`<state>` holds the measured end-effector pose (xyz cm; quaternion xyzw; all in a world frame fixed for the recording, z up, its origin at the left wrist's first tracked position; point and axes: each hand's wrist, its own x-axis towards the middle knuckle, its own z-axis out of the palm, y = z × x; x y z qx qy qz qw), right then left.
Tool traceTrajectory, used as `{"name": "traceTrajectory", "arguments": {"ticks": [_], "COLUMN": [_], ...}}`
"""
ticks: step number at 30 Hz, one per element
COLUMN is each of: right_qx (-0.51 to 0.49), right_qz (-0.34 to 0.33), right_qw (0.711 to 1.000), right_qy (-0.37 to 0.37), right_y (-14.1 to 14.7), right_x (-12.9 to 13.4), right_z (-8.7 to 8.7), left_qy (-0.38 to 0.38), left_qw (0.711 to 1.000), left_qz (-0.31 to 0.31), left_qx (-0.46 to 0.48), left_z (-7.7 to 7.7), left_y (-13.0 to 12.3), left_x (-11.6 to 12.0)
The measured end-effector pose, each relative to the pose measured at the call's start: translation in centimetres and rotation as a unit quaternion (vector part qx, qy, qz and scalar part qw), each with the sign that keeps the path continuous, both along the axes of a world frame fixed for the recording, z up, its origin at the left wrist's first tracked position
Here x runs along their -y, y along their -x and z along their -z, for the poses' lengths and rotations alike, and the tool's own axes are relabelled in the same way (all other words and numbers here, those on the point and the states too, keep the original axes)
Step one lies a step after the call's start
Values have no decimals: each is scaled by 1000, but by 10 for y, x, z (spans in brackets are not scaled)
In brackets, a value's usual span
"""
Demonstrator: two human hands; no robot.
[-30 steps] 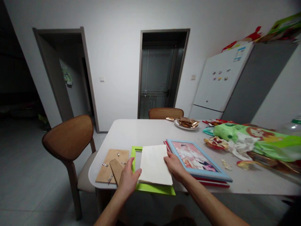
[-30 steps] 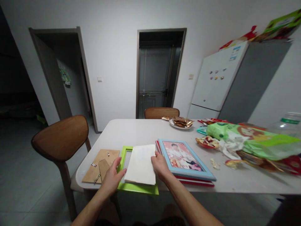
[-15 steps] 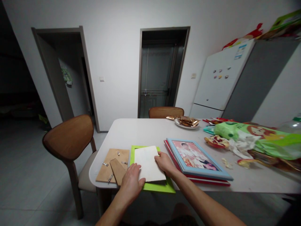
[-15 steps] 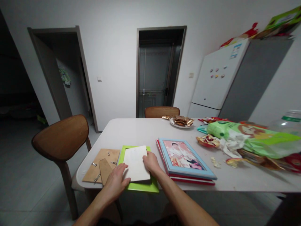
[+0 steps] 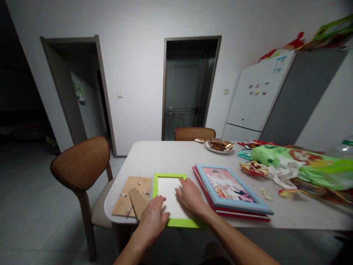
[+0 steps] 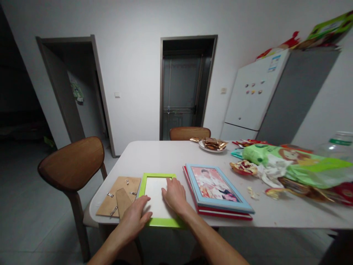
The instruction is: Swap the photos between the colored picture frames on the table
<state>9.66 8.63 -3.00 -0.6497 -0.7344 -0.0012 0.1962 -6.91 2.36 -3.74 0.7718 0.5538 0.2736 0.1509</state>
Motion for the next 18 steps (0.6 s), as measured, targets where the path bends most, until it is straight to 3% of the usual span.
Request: {"name": "traceTrajectory", "arguments": {"ticks": [4,7,12,18], "right_qx": [-55,-48,1,27], "right_qz": [-141,-205,-217,-236], "right_qw": [988,977,976,971], "right_qy": [-14,19,-8,-2], "right_y": [31,62,92,95], "right_x": [14,28,41,42], "right_z": [-5,-4,1,4], "left_qy": [-49,-22,-10,53], "left_qw": [997,994,994,997], "left_qz": [-54,-106,-88,-48], "left_qx": [13,-30,-68,-17], "left_z": [5,18,36,26], "left_y": [33,63,86,89], "left_x": [-4,-5,2,6]}}
